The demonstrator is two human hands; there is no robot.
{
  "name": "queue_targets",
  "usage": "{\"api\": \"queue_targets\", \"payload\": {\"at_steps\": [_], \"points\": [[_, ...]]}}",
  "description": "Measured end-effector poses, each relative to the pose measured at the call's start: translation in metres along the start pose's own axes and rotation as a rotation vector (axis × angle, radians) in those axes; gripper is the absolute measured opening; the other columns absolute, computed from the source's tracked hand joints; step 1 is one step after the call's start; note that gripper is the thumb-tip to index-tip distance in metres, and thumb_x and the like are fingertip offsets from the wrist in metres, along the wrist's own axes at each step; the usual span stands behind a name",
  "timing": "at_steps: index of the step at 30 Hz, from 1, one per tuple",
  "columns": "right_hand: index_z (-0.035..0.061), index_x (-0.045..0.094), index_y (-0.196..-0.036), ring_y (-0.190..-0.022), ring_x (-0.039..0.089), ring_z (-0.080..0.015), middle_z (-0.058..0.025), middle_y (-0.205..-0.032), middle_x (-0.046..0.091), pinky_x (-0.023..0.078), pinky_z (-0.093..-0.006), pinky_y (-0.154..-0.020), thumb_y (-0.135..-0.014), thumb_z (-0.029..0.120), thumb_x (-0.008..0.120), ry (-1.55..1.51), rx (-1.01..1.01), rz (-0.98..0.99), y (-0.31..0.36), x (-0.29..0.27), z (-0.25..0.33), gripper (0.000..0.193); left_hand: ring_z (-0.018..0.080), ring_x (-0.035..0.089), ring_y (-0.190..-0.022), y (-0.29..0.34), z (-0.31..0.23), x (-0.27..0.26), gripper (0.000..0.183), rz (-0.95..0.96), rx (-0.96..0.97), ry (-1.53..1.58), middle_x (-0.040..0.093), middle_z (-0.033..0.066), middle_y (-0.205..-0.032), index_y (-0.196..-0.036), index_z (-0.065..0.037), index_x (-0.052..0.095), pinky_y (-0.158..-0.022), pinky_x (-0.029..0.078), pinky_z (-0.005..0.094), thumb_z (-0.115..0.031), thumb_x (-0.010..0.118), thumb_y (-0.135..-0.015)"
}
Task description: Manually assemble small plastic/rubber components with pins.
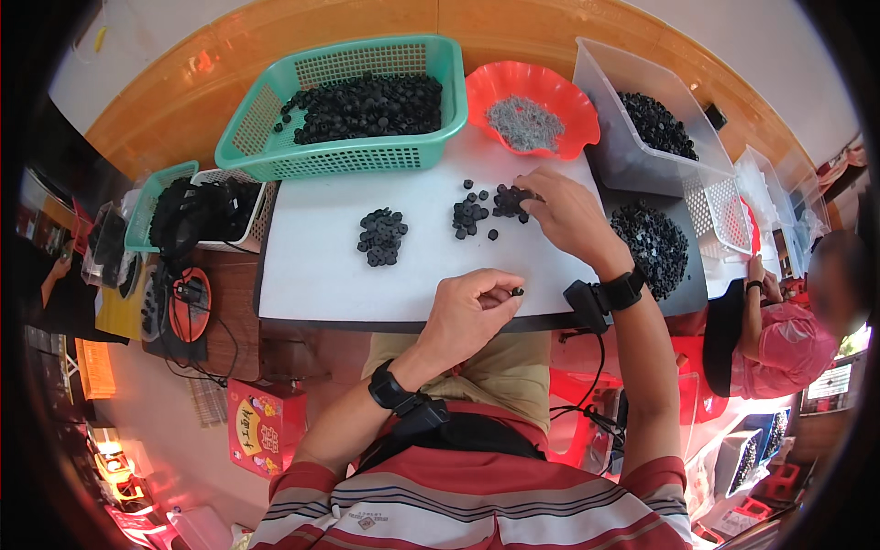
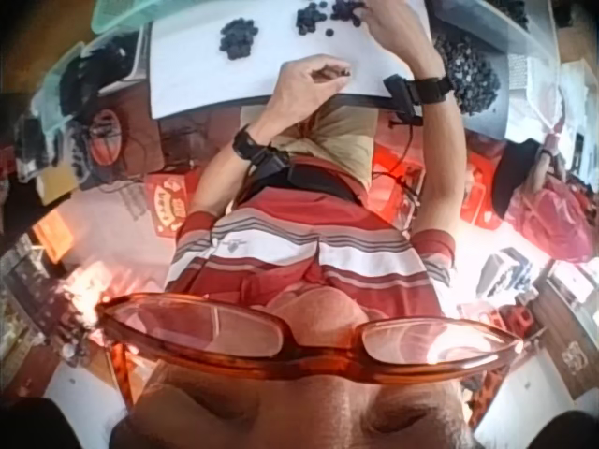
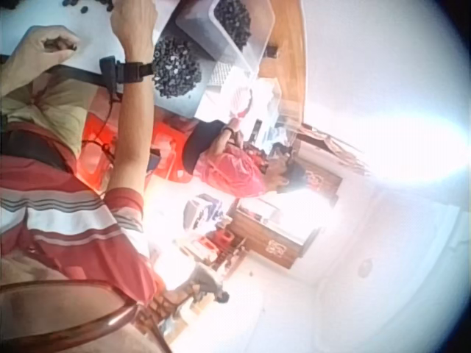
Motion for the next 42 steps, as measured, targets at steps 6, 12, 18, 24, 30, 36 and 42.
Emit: {"api": "queue_targets", "payload": {"at_steps": [6,12,18,24,30,36,42], "points": [[0.0047,0.066,-0.112,-0.096,0.065,-0.0395,-0.0151,-0.108,0.066,0.053,-0.0458,-0.08,-0.089,0.01,0.071,-0.028,0.025,-0.001,0.026,-0.002,0.016,0.025,0.0073,0.067,-0.086,0.0,-0.003,0.0,0.023,-0.036,0.043,0.055,0.073,0.0065,-0.094,-0.115,0.004,0.073,-0.078,0.058,0.0235,0.0,0.072,-0.092],[0.0062,0.069,-0.114,-0.093,0.068,-0.037,-0.0133,-0.108,0.067,0.054,-0.0453,-0.078,-0.087,0.015,0.075,0.052,0.12,0.129,0.044,0.007,0.023,0.029,0.0058,0.065,-0.085,-0.001,0.0,0.0,0.02,-0.058,0.031,0.083,0.071,0.0037,-0.094,-0.112,0.003,0.072,-0.078,0.056,0.0227,0.001,0.071,-0.092],[0.0061,0.072,-0.116,-0.083,0.068,-0.0354,-0.0118,-0.112,0.069,0.054,-0.0443,-0.076,-0.087,0.017,0.076,-0.035,0.129,0.03,0.058,0.004,0.026,0.031,0.0074,0.067,-0.087,-0.007,0.006,-0.002,0.019,-0.091,0.039,0.182,0.071,0.0042,-0.096,-0.11,0.004,0.069,-0.08,0.056,0.0233,-0.001,0.073,-0.092],[0.0043,0.072,-0.117,-0.063,0.057,-0.0165,-0.0102,-0.111,0.069,0.048,-0.0306,-0.058,-0.084,0.006,0.08,-0.467,0.179,-0.076,0.086,-0.004,0.044,0.034,0.0115,0.07,-0.093,-0.011,0.001,-0.004,0.02,-0.07,0.039,0.391,0.071,0.0085,-0.101,-0.11,0.004,0.067,-0.083,0.058,0.0254,-0.002,0.074,-0.093],[0.0057,0.074,-0.116,-0.06,0.053,-0.0064,-0.0075,-0.11,0.068,0.043,-0.0225,-0.053,-0.085,-0.003,0.078,-0.624,0.091,-0.231,0.1,0.008,0.057,0.032,0.0165,0.072,-0.097,-0.012,0.003,0.001,0.019,0.045,-0.082,0.68,0.072,0.0086,-0.109,-0.113,-0.003,0.066,-0.091,0.062,0.031,0.002,0.071,-0.095],[0.0056,0.075,-0.112,-0.071,0.06,-0.0096,-0.0067,-0.103,0.067,0.048,-0.0244,-0.057,-0.085,-0.002,0.079,-0.623,0.043,-0.346,0.107,0.013,0.057,0.029,0.0153,0.072,-0.098,-0.011,0.002,0.001,0.019,0.134,-0.206,0.848,0.072,0.007,-0.109,-0.114,-0.003,0.067,-0.089,0.062,0.0292,-0.001,0.071,-0.096],[0.0056,0.075,-0.109,-0.072,0.062,-0.0138,-0.0072,-0.099,0.067,0.049,-0.0266,-0.058,-0.084,-0.002,0.08,-0.563,0.054,-0.422,0.112,0.019,0.057,0.027,0.0154,0.072,-0.099,-0.009,-0.001,0.005,0.017,0.169,-0.278,0.904,0.072,0.0074,-0.11,-0.115,-0.004,0.067,-0.09,0.062,0.0296,-0.004,0.069,-0.098]]}}
Point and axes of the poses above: each hand's wrist, its own y-axis away from the middle knuckle, its own x-axis out of the palm, z = x × y, the point moved 1 cm from there along -y, towards the middle knuckle
